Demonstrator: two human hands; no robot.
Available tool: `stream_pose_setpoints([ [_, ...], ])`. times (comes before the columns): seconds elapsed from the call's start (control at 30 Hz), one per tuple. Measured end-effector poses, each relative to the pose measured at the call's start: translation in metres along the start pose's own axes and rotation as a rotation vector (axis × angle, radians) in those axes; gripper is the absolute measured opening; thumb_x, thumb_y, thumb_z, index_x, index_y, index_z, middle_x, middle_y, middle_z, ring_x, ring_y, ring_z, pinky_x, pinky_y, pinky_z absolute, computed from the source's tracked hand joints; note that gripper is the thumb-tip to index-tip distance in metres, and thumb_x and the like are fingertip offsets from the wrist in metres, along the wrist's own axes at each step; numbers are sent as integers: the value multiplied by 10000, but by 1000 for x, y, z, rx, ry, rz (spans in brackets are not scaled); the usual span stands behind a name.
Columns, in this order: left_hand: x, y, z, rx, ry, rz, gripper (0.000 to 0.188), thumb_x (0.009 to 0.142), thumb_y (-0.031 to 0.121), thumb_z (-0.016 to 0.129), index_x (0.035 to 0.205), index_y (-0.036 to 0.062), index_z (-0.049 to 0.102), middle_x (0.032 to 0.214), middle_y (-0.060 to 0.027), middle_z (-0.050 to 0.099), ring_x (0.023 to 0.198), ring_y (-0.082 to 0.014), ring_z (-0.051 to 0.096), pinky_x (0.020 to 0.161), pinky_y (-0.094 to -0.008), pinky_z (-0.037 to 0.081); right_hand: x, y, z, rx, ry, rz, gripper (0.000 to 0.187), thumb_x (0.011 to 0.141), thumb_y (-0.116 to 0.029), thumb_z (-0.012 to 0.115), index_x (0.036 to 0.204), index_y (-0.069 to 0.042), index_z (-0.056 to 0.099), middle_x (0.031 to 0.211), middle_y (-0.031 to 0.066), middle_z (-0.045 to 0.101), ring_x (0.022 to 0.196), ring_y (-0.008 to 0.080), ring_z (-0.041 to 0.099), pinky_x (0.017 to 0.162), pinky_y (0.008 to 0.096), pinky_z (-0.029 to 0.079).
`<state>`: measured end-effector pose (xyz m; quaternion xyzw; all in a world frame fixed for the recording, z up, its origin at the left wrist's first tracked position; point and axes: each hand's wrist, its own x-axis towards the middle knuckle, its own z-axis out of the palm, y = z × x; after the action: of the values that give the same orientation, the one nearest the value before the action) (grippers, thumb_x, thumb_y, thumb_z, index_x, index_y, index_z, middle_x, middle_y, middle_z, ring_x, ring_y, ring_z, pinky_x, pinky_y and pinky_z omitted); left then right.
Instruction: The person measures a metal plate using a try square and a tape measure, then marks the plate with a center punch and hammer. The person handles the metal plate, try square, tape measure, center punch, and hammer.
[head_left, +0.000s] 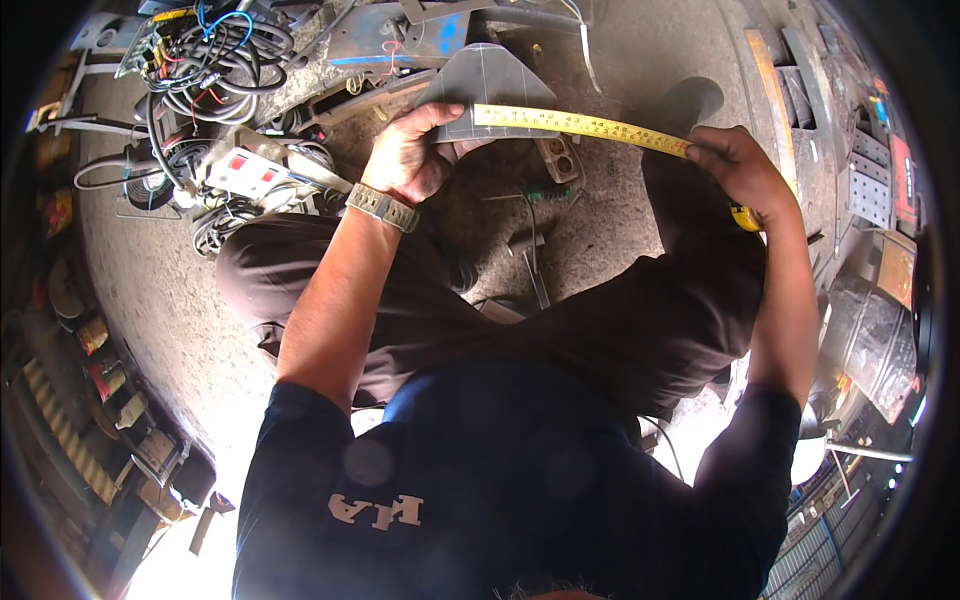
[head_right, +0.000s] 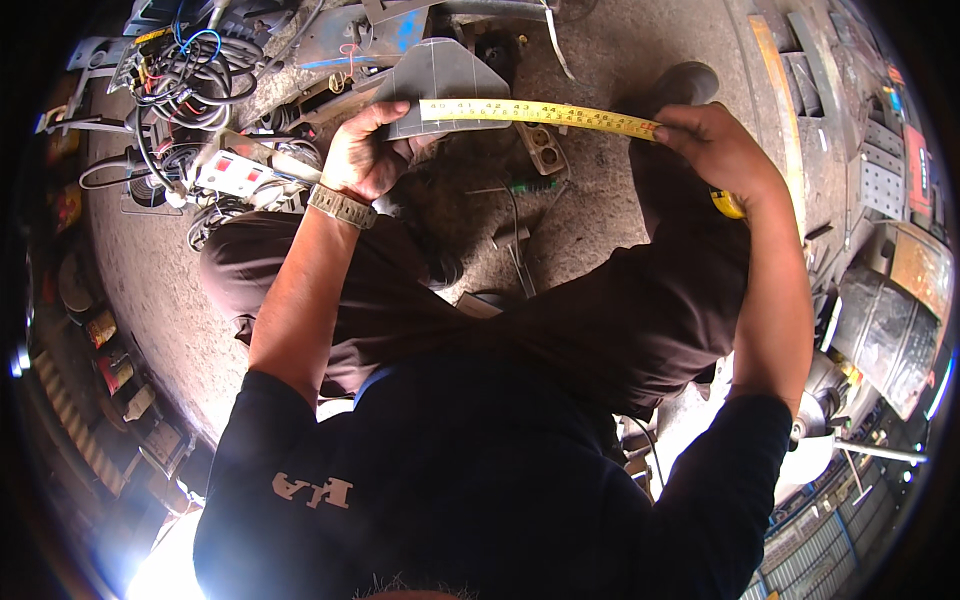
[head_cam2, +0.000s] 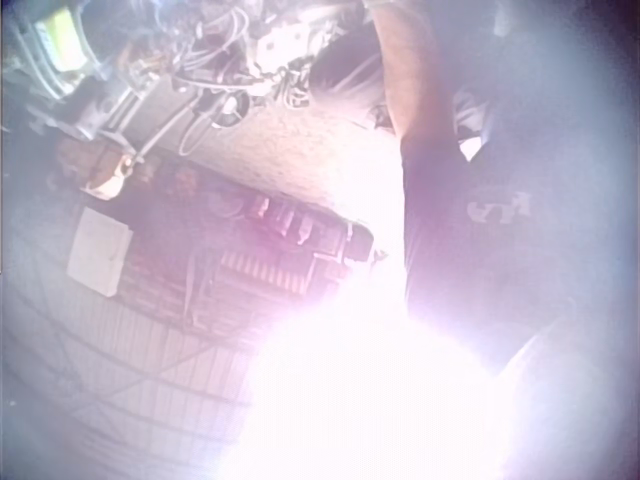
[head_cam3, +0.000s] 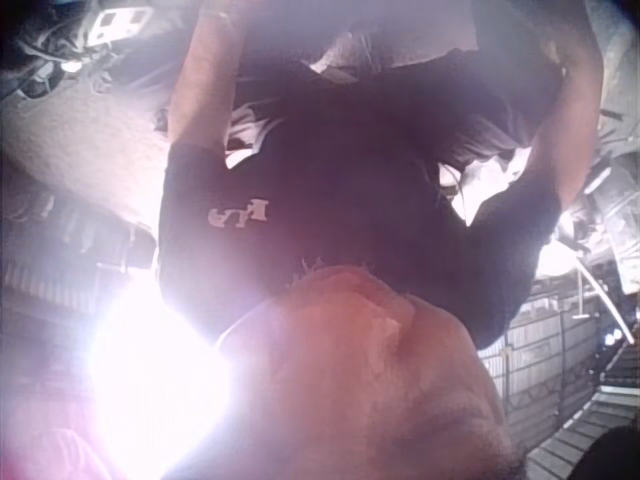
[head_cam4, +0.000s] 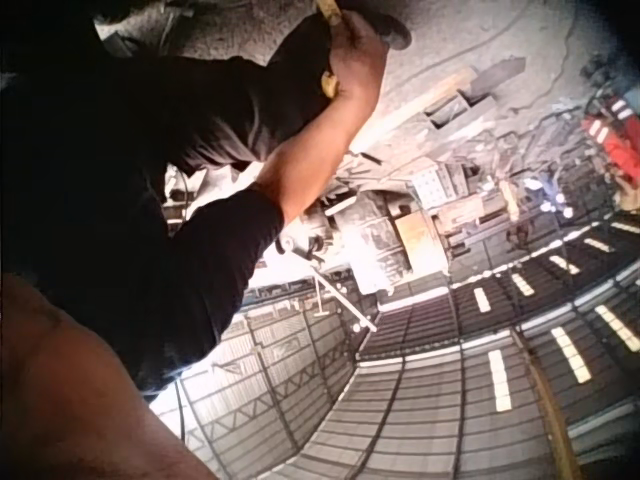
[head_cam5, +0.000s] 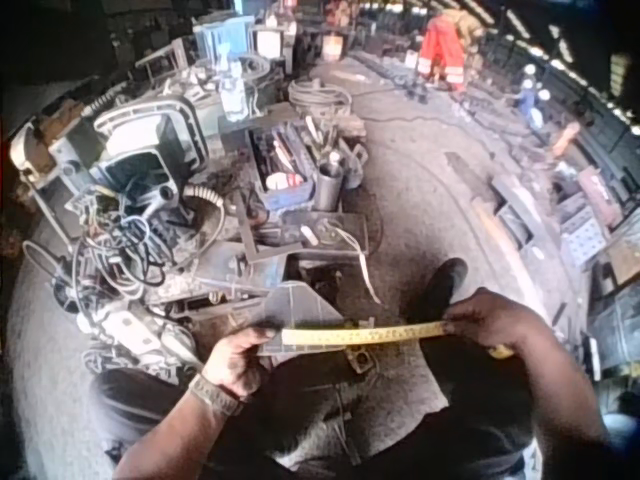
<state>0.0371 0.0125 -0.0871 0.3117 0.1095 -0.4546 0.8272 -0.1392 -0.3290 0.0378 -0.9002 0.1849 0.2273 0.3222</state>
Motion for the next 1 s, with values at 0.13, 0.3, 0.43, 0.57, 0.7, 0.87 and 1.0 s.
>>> stream_pose_setpoints([
  [0.13,0,-2,1,70,33,33,469,853,-20,712,1287,-61,539,1208,-164,639,1102,-324,666,968,-438,584,1,4,4,-3,40,-88,138,983,-128,639,998,2,679,710,15,569,684,91,505,633,279,414],
  [0.3,-1,-2,4,94,28,35,469,851,-6,730,1283,-52,552,1190,-155,652,1085,-307,675,950,-421,591,1,6,6,31,52,-92,143,986,-118,634,985,17,679,688,-24,533,658,63,472,593,261,389],
  [0.43,2,-3,-1,84,8,26,473,856,3,737,1289,-50,552,1194,-154,654,1091,-300,673,961,-420,583,3,6,5,46,26,-63,144,987,-117,632,981,20,674,684,-25,528,652,62,469,590,258,385],
  [0.57,3,-2,0,87,28,23,482,859,-21,722,1304,-12,538,1205,-144,645,1079,-291,678,931,-454,609,4,5,3,23,9,-38,148,987,-118,635,996,23,678,695,-6,551,671,72,487,609,262,403],
  [0.7,3,-2,0,118,36,28,471,858,-7,734,1293,-8,552,1190,-141,656,1064,-280,683,904,-436,616,3,8,6,5,58,-83,154,982,-130,645,1036,8,687,738,33,610,713,99,535,662,281,443],
  [0.87,1,-2,1,150,39,42,466,849,-3,747,1278,-4,565,1171,-134,663,1036,-271,690,879,-425,622,2,4,7,12,78,-100,163,982,-125,649,1029,26,687,740,37,608,716,98,524,659,282,439],
  [1.0,-2,-1,7,182,59,48,445,856,16,747,1267,-18,580,1151,-123,676,1010,-255,697,880,-389,609,3,3,4,-8,44,-89,168,982,-127,648,1032,29,687,741,57,619,735,99,541,676,281,446],
])
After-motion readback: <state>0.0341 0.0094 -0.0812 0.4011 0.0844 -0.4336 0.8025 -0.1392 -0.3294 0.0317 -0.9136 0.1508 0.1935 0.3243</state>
